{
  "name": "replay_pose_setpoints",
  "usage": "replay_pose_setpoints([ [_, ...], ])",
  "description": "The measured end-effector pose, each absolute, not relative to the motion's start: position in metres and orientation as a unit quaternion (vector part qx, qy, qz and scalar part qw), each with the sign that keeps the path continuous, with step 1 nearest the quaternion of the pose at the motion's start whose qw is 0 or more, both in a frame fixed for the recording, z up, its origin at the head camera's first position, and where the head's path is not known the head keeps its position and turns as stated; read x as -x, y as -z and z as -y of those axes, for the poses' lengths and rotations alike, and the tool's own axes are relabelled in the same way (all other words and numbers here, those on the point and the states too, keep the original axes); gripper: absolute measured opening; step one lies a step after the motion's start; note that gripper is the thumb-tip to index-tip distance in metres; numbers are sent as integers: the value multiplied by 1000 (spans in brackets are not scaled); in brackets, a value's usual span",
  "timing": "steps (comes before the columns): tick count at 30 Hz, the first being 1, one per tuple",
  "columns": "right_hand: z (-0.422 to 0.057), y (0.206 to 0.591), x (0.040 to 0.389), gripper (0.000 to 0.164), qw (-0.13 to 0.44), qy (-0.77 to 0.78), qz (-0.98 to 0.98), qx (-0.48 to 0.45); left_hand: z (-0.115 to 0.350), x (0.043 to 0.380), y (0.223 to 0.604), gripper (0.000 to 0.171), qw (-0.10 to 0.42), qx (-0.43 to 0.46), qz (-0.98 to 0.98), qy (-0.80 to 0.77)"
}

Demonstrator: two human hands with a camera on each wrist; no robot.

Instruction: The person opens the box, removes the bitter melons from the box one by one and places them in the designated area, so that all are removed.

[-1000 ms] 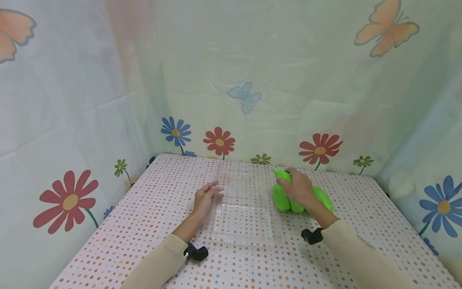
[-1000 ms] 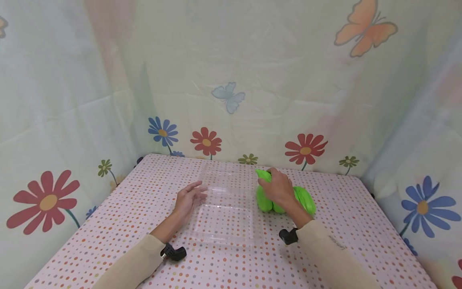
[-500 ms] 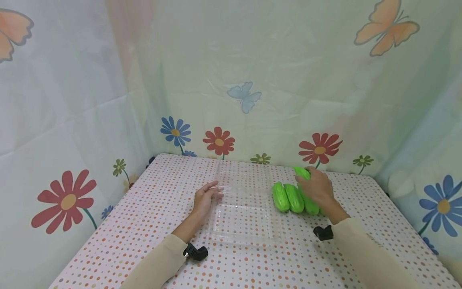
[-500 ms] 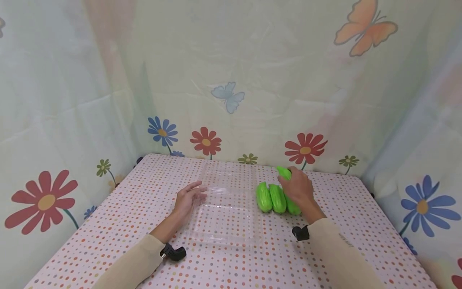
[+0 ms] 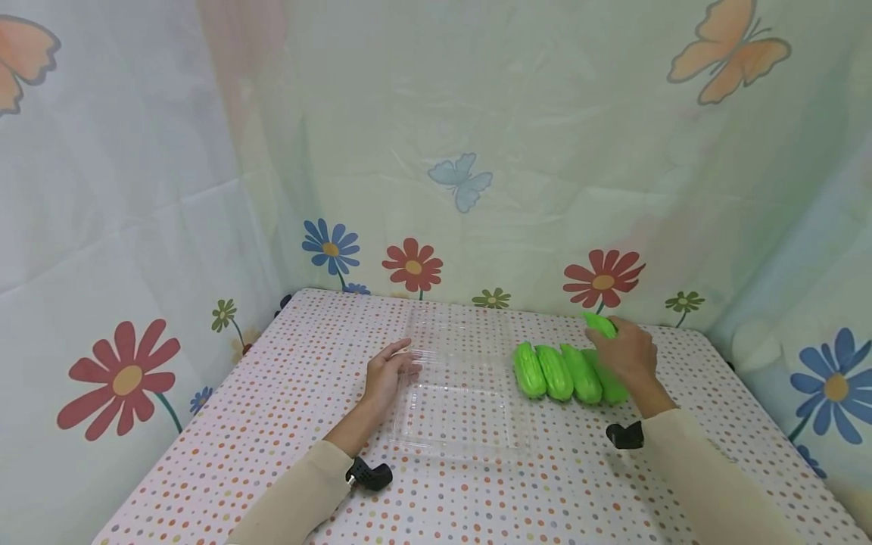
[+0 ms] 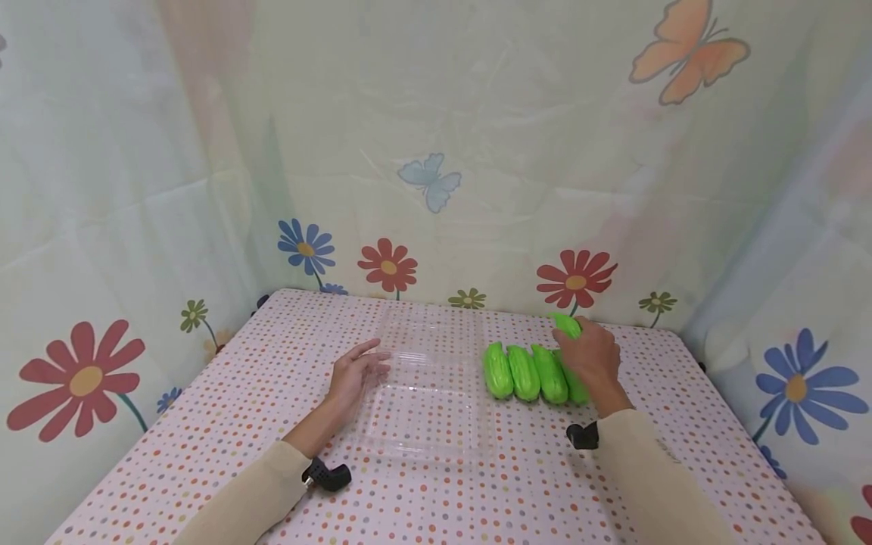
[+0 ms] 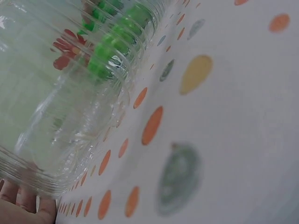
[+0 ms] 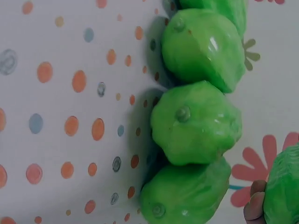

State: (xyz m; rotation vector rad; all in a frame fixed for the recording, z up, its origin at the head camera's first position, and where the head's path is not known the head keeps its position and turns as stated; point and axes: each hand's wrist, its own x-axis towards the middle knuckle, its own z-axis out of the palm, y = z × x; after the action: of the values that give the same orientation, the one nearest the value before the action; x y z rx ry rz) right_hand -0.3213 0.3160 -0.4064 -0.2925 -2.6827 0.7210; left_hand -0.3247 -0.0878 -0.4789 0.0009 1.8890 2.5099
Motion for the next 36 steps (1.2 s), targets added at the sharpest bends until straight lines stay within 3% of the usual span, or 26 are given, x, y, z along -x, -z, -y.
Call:
replay_pose_setpoints([
  [19, -350, 425, 320, 68, 132, -293, 926, 195, 88, 326, 482, 48, -1, 4, -602, -799],
  [36, -361, 442, 319, 68, 105, -288, 929, 206, 88, 324, 480, 48, -1, -3, -588, -809],
])
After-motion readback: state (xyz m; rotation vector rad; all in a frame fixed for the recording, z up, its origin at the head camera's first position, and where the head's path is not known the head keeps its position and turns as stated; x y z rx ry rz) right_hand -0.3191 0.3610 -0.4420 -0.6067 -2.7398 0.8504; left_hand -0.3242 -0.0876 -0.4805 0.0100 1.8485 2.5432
